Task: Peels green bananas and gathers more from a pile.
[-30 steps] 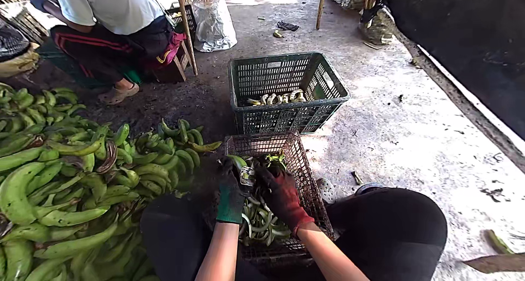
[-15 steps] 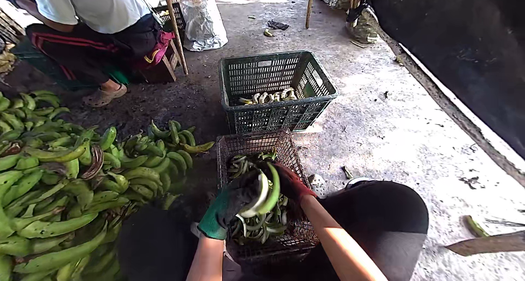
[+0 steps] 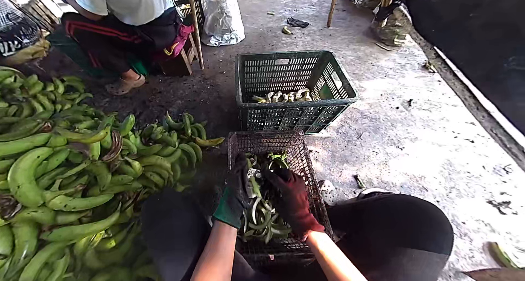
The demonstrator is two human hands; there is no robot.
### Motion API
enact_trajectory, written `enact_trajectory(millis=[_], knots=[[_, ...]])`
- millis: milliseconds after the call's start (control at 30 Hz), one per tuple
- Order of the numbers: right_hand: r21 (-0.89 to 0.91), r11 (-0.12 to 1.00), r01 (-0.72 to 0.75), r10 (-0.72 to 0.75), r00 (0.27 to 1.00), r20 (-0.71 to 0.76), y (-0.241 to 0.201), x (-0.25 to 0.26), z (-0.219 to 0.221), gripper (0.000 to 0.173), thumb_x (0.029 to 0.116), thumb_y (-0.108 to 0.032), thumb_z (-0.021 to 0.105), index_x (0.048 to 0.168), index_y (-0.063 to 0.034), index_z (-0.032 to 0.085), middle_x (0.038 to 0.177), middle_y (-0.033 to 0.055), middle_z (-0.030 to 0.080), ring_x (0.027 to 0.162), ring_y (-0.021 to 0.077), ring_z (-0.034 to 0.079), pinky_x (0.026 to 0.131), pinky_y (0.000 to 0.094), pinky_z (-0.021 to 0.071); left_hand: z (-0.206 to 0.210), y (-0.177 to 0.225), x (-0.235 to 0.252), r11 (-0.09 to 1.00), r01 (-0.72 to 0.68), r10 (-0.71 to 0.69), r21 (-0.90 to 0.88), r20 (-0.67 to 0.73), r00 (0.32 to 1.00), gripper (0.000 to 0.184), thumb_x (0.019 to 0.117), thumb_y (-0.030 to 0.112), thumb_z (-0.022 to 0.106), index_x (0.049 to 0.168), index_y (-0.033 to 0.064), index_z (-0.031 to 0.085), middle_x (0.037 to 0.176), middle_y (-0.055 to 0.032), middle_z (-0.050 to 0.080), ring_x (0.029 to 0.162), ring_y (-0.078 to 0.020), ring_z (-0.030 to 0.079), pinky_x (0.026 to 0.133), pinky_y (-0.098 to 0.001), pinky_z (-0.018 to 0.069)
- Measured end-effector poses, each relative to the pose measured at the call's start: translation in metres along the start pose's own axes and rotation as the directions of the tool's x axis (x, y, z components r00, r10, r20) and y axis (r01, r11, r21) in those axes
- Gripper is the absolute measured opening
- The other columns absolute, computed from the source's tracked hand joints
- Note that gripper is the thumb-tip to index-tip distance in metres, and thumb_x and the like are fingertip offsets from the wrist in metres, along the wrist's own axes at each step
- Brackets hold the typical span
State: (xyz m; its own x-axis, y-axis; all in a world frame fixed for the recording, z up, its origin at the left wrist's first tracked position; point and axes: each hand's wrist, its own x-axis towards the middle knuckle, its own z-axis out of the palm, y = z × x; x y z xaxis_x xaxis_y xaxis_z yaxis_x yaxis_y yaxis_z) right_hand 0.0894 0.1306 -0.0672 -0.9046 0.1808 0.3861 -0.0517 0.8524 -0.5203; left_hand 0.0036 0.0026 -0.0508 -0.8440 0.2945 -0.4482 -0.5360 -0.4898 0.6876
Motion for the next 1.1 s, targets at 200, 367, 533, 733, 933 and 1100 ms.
enact_trajectory(millis=[200,367,533,733,933,1100], knots=[[0.141,0.876,-0.461,0.345,0.804,0.485,0.01,0.038,-0.008,0.041,0.1073,-0.021,0.042,0.144,-0.0189,0.059,0.132,0.013,0.065,0.119,0.027,0.064,0.103,0.0497,0.0498,0.003,0.0,-0.022,0.907,-0.074,0.05,0.416,0.07,0.996,0.034,0.1106,0.024,0.04,0.13,0.0012,0.057,0.102,-0.0056,0.065,0.084,-0.0055,0.062,0.075,-0.0232,0.054],[0.182,0.899,-0.398,0.33,0.89,0.315,0.011,0.016,-0.009,0.039,0.1011,-0.016,0.054,0.138,-0.0121,0.063,0.126,0.0149,0.068,0.114,0.029,0.066,0.1,0.0494,0.0526,-0.006,0.013,0.0,1.0,-0.012,0.011,0.017,0.019,1.0,0.035,0.1113,0.026,0.034,0.114,0.0036,0.061,0.079,-0.0045,0.067,0.061,-0.0081,0.064,0.052,-0.0226,0.0554],[0.122,0.992,0.041,-0.053,0.994,0.099,-0.006,-0.01,0.006,0.044,0.0848,-0.02,0.066,0.128,-0.0259,0.073,0.108,0.0159,0.072,0.094,0.0389,0.07,0.078,0.062,0.0542,-0.016,0.005,0.002,0.998,-0.029,0.026,0.064,0.048,0.999,0.031,0.1107,0.023,0.036,0.12,0.0037,0.058,0.09,-0.0042,0.068,0.076,-0.0084,0.067,0.066,-0.0246,0.058],[0.665,0.481,-0.571,0.552,0.787,0.276,0.022,0.018,0.031,0.04,0.1042,-0.018,0.052,0.141,-0.001,0.054,0.131,0.0141,0.062,0.11,0.015,0.063,0.091,0.032,0.0547,-0.004,0.011,-0.012,0.961,0.149,-0.099,-0.232,0.215,0.972,0.045,0.1104,0.036,0.03,0.111,0.0057,0.063,0.078,-0.0076,0.067,0.059,-0.0129,0.065,0.05,-0.0269,0.0566],[0.128,0.818,-0.56,0.321,0.631,0.706,0.055,0.017,-0.065,0.034,0.1046,-0.028,0.053,0.132,-0.0115,0.065,0.11,0.0095,0.07,0.096,0.0194,0.067,0.088,0.0439,0.0546,0.049,0.077,-0.022,0.776,-0.604,0.595,0.183,0.106,0.797,0.024,0.1048,0.021,0.047,0.108,0.0088,0.068,0.09,0.0039,0.07,0.078,-0.0038,0.066,0.069,-0.0227,0.0576],[-0.115,0.837,-0.535,0.442,0.537,0.718,0.061,0.02,-0.096,0.036,0.106,-0.033,0.051,0.133,-0.0133,0.064,0.115,0.0134,0.071,0.107,0.0282,0.068,0.096,0.0532,0.0517,0.153,0.137,0.071,0.146,-0.901,0.819,0.409,0.462,0.342,0.058,0.1009,0.018,0.06,0.146,-0.011,0.038,0.124,-0.0158,0.061,0.101,-0.0129,0.063,0.09,-0.0304,0.0558]])
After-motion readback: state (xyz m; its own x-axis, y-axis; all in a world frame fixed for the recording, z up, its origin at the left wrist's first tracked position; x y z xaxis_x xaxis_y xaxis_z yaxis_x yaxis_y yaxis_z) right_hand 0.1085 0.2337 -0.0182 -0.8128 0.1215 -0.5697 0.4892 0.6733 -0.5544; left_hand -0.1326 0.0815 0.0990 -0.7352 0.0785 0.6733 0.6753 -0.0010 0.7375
